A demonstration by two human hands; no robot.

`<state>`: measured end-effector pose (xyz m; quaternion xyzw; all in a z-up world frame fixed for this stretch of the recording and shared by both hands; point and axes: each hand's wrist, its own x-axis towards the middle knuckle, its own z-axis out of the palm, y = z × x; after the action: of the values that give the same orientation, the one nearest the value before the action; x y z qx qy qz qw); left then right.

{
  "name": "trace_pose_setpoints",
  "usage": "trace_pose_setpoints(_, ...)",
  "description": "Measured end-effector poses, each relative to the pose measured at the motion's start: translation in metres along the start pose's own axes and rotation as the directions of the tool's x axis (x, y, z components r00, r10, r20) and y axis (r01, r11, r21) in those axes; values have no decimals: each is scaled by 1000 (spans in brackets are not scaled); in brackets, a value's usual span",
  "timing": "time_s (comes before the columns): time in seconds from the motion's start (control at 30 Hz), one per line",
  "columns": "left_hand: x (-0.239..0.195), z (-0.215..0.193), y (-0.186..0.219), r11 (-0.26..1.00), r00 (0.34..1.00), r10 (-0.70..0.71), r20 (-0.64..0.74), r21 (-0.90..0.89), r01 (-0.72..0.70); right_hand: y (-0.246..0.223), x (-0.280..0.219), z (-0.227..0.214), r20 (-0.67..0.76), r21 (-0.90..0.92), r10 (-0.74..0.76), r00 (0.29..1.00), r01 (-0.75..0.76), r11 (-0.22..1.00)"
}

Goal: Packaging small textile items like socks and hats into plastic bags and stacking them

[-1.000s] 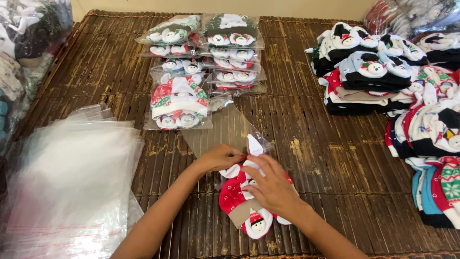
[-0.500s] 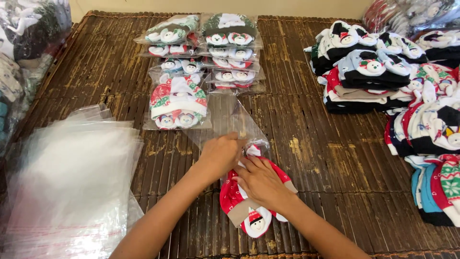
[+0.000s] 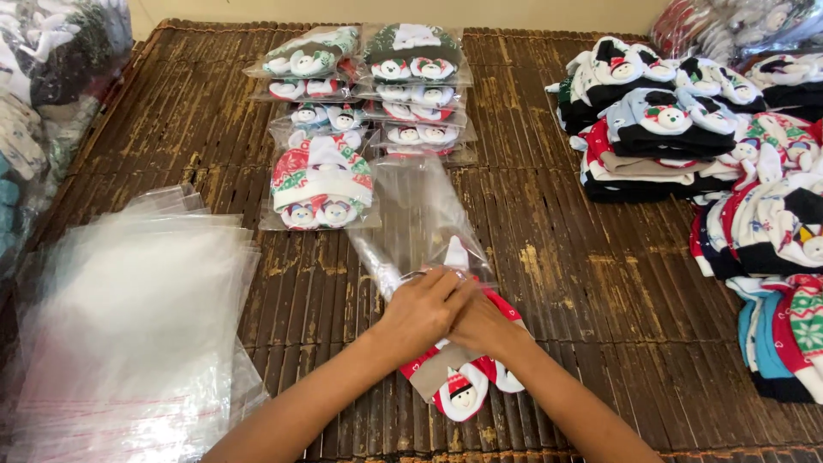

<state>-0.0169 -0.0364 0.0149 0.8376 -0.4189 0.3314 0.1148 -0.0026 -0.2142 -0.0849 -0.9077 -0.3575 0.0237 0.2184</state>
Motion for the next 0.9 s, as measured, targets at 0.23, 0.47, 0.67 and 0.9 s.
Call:
trace_pose_setpoints(0.23, -12, 7, -2, 999, 998, -43, -44, 9, 44, -44, -18, -26, 39, -56, 20, 999, -18, 998)
trace_pose_setpoints(0.47, -6, -12, 2, 960, 990, -138, 17, -244, 138, -82, -7, -68, 58, -126, 40, 998, -32, 992)
trace_pose_setpoints(0.67, -20, -12, -5, 898, 956, -237, 174, -335, 284, -83, -54, -99, -158, -139, 100, 982, -123, 983)
trace_pose_setpoints(0.9, -12, -6, 5, 963, 979, -169, 118, -191, 189, -35, -104, -91, -59, -182, 742, 668, -738, 650)
